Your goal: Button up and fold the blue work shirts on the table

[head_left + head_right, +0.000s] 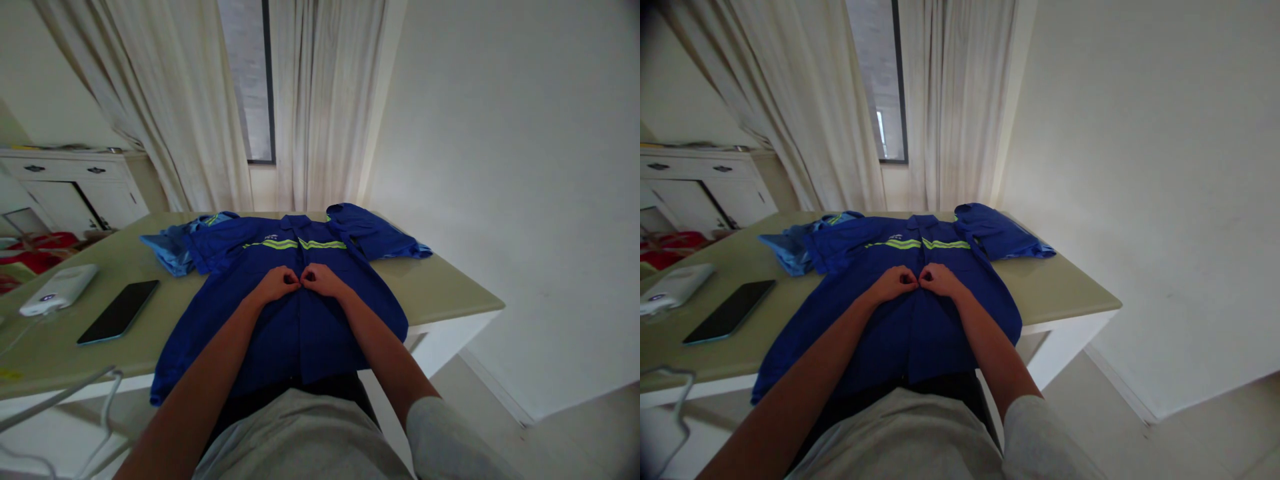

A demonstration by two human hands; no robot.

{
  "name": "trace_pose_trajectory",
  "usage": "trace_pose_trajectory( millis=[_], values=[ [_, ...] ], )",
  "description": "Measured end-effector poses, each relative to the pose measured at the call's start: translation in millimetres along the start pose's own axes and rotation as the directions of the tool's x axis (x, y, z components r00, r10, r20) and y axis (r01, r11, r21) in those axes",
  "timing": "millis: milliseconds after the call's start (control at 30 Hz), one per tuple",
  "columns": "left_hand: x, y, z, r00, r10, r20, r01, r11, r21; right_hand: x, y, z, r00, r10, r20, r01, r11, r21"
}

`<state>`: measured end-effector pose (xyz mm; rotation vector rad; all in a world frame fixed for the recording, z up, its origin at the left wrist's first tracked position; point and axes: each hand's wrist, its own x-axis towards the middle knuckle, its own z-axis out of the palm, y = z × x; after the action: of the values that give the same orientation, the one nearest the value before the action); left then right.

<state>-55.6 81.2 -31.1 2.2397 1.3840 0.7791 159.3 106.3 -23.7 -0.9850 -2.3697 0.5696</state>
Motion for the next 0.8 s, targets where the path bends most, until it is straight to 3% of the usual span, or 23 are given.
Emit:
trace_pose_trajectory(
  millis=[200,400,500,633,800],
  values=[
    [4,2,2.6,0.995,-0.094,0.042,0.097,0.993,-0.074,4,3,9,0.995,-0.094,-0.03,0.094,0.996,0.0],
    [6,14,7.1,0.989,-0.151,-0.008,0.151,0.986,0.068,5,8,11,0.988,-0.142,-0.064,0.144,0.989,0.031],
    [2,23,9.5,0.994,-0.09,-0.063,0.101,0.975,0.198,3,9,10,0.991,-0.104,-0.088,0.115,0.985,0.129],
    [-4,33,7.3,0.995,0.057,-0.082,-0.023,0.93,0.366,3,9,6,0.998,0.03,-0.052,-0.013,0.956,0.293],
    [-10,36,2.1,0.984,0.155,-0.092,-0.103,0.902,0.42,7,11,4,0.982,0.188,-0.008,-0.169,0.904,0.392]
  ],
)
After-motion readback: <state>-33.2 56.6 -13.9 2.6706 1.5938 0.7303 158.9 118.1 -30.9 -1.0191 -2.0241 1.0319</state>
